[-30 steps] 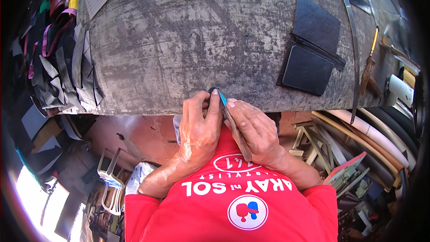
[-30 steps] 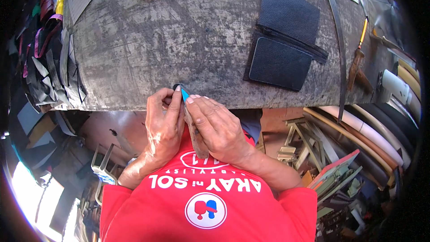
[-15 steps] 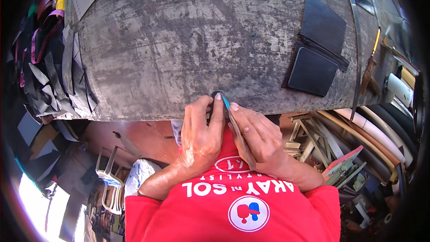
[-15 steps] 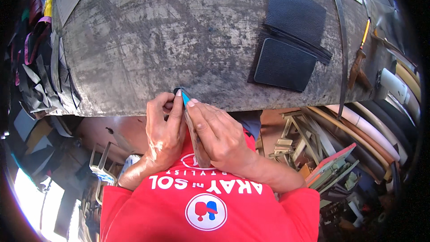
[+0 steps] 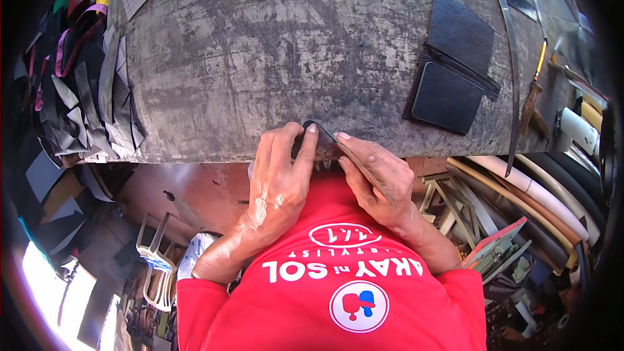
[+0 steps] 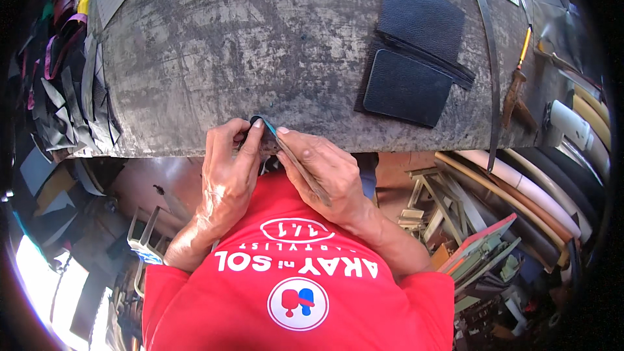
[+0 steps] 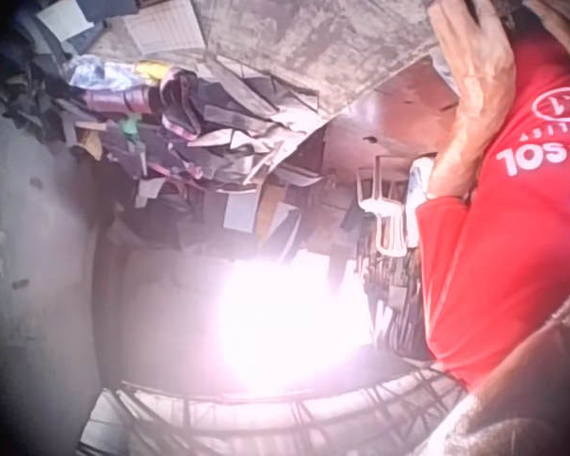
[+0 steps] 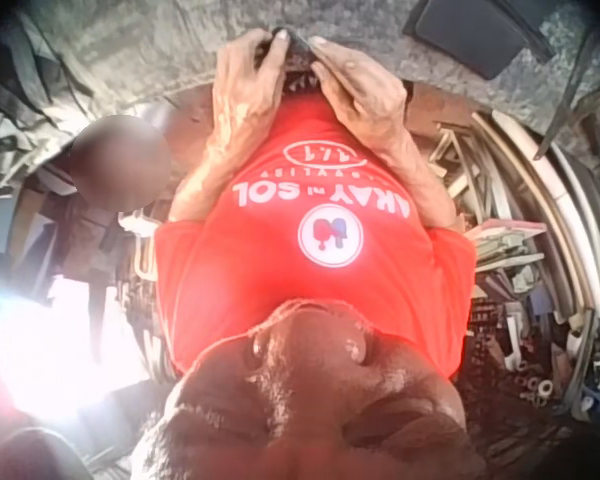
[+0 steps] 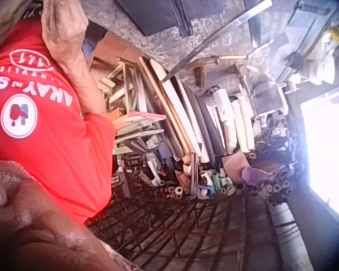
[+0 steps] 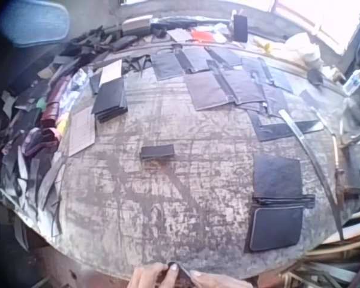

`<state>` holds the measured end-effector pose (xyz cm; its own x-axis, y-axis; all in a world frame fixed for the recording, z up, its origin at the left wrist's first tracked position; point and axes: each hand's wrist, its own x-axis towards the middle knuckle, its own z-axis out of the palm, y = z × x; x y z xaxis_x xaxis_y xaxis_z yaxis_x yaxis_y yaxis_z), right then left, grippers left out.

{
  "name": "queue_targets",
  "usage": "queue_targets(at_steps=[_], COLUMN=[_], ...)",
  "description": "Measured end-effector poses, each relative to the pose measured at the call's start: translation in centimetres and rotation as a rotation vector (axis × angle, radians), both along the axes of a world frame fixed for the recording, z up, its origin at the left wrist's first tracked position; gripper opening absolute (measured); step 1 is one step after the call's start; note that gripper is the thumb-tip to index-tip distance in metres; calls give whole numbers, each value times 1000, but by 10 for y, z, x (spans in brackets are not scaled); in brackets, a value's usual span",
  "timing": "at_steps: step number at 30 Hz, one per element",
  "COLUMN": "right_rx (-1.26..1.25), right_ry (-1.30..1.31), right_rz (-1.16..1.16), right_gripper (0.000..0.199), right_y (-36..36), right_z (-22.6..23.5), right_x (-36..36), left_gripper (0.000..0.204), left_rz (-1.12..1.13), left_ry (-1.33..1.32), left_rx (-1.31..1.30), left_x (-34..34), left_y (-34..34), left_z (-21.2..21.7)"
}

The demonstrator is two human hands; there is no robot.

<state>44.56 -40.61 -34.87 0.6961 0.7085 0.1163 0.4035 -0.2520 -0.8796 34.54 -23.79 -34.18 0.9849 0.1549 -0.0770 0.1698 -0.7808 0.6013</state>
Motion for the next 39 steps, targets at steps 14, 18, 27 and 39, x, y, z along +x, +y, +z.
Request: queue_targets(at_steps=[14,18,27,39], right_rx=[-37,-50,-72,36], right_ry=[-41,-41,-58,-135], right_rz=[12,47,20,-125], right_gripper=[42,46,36,26], right_y=[3,1,12,4], right_z=[5,5,5,-4], right_x=[-1,-1,-1,-16], left_gripper=[53,51,49,39], left_rz=[3,-1,7,252], left_ry=[10,10,8,-122], left_rx=[35,42,31,41], left_x=[0,1,0,-7], left_y=[-3,-4,-5,-30], left_z=[0,1,-1,-9])
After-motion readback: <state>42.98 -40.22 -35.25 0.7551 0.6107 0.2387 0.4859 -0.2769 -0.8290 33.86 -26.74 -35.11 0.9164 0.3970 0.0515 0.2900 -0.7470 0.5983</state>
